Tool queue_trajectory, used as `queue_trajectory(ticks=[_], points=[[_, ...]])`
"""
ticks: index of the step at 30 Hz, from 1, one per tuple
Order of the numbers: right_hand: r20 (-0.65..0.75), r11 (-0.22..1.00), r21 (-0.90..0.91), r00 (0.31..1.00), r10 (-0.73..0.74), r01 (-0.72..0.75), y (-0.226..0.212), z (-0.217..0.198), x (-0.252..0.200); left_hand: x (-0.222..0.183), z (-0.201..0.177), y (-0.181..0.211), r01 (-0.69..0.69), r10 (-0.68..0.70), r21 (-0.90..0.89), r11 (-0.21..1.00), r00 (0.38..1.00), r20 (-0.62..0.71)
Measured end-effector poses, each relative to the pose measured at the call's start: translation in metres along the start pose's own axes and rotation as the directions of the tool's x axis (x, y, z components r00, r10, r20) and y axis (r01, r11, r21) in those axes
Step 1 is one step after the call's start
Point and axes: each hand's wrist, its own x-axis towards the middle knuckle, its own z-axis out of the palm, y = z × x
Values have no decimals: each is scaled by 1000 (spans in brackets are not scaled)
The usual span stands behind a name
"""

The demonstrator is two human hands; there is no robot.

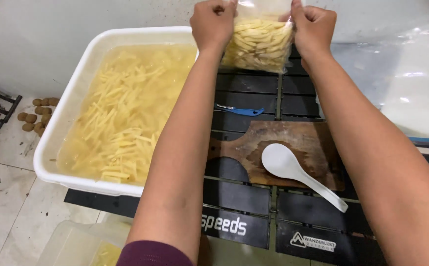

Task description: Scooping sliced food items from a water-filled container into plastic bags and sealing them for packaging.

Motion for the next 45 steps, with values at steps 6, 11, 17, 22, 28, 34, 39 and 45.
queue_trajectory(ticks=[6, 11, 17, 22, 28, 34, 39, 45], points=[[-102, 994, 32, 989, 111, -108, 19, 0, 0, 6, 34, -23, 28, -28, -7, 1000, 999, 19], [-138, 990, 74, 982, 132, -123, 27, 0, 2, -7, 40, -23, -43, 43, -50, 998, 999, 5], [-192, 966, 91, 948, 255, -242, 9, 6, -4, -11, 24, -2, 164, -161, -14, 986, 980, 114], [-155, 986, 73, 975, 158, -149, -5, 2, -16, -22, 11, 14, 156, -155, -3, 988, 981, 121], [-103, 975, 14, 969, 223, -223, -94, -33, -73, -70, -34, 65, 81, -73, -132, 988, 995, 65], [-37, 987, 50, 987, 155, -153, -190, -93, -146, -152, -115, 140, -41, 55, -323, 946, 998, 35], [-136, 947, 121, 940, 312, -297, -196, -140, -229, -258, -145, 143, 163, -103, -427, 890, 982, 161], [-192, 876, 356, 892, 408, -324, -245, -169, -284, -346, -132, 151, 275, -141, -594, 756, 955, 262]])
